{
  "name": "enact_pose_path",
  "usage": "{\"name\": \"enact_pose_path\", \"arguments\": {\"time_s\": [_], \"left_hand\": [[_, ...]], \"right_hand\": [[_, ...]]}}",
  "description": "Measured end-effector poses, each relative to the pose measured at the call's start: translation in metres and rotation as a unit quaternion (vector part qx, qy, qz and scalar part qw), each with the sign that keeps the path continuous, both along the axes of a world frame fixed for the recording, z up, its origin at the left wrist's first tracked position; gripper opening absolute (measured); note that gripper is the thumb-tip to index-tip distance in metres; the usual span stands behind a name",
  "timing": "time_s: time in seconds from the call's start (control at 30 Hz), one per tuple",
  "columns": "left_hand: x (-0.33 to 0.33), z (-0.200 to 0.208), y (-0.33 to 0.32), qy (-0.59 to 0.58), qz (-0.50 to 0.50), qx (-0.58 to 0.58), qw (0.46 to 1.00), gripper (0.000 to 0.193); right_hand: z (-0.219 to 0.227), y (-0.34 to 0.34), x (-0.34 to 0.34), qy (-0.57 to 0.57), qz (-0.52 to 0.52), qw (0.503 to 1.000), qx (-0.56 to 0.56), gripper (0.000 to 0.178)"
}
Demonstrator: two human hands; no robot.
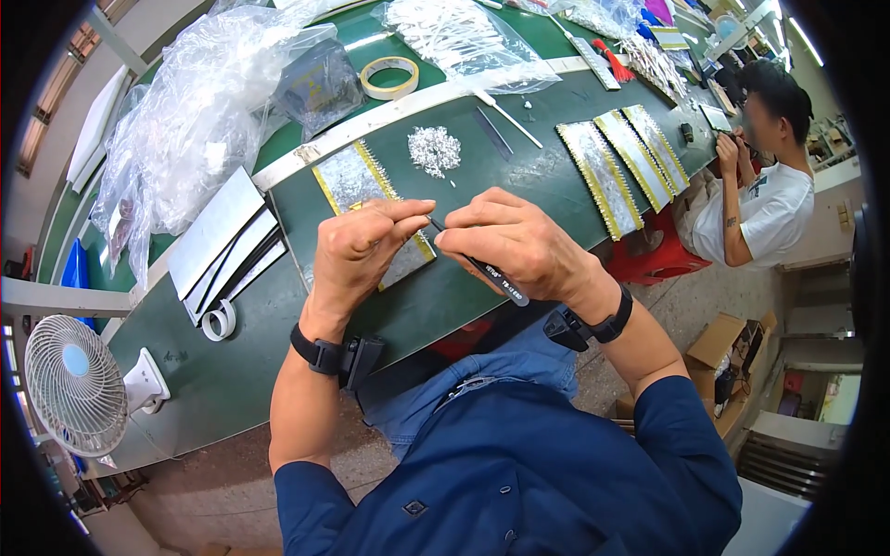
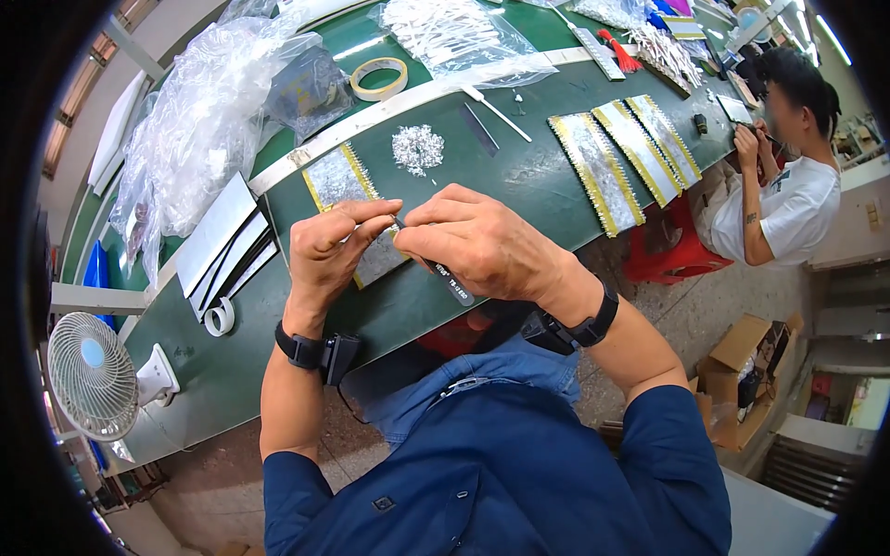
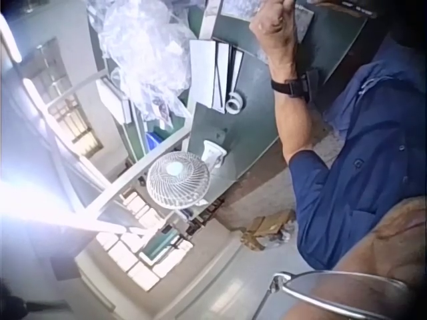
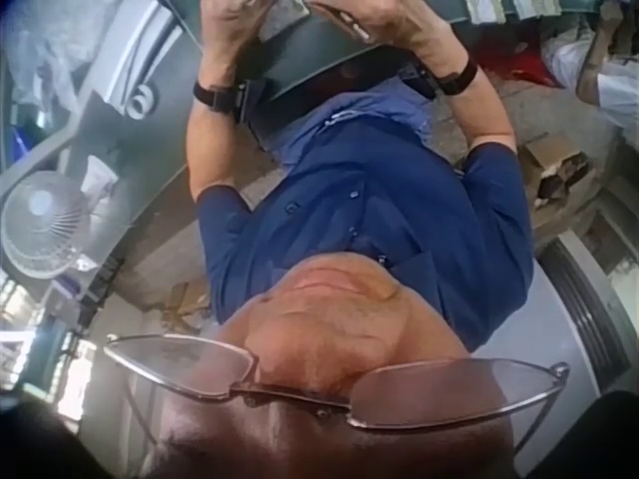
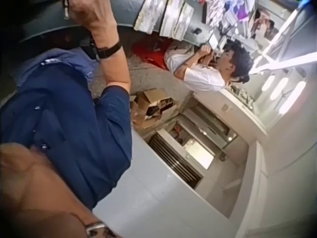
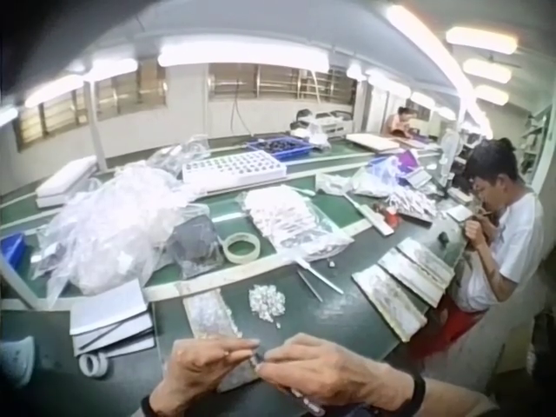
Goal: The person picks up small components with tweezers and places them onto a rectangular metal plate. After repeating this, they fasten a belt around their waist and return to placing more components onto the plate.
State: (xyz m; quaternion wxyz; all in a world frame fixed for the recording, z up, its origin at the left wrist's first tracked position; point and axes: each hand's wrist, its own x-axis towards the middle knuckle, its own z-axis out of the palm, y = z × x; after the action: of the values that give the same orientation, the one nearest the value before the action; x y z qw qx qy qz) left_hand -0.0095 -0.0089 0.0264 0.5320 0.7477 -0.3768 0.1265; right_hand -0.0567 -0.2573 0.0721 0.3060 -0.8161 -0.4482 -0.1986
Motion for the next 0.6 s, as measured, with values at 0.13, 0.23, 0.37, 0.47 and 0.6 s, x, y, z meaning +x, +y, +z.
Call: {"name": "enact_pose_path", "arguments": {"time_s": [0.13, 0.23, 0.37, 0.47, 0.6], "left_hand": [[0.001, 0.0, 0.002, -0.009, -0.009, 0.008, 1.0, 0.023], [0.001, 0.0, 0.002, -0.004, -0.023, 0.018, 1.0, 0.024], [-0.003, 0.008, 0.001, 0.018, -0.023, 0.045, 0.999, 0.024], [-0.002, 0.009, -0.001, 0.028, -0.022, 0.051, 0.998, 0.023], [-0.002, 0.009, -0.003, 0.031, -0.019, 0.031, 0.999, 0.02]], "right_hand": [[0.002, 0.0, -0.001, 0.001, 0.004, 1.0, -0.016, 0.033], [0.002, -0.003, 0.001, 0.01, 0.015, 1.0, -0.011, 0.031], [-0.008, -0.004, 0.002, 0.066, -0.001, 0.996, 0.065, 0.024], [-0.012, -0.005, -0.002, 0.2, -0.043, 0.964, 0.168, 0.019], [-0.016, -0.01, 0.001, 0.425, -0.104, 0.844, 0.31, 0.018]]}}
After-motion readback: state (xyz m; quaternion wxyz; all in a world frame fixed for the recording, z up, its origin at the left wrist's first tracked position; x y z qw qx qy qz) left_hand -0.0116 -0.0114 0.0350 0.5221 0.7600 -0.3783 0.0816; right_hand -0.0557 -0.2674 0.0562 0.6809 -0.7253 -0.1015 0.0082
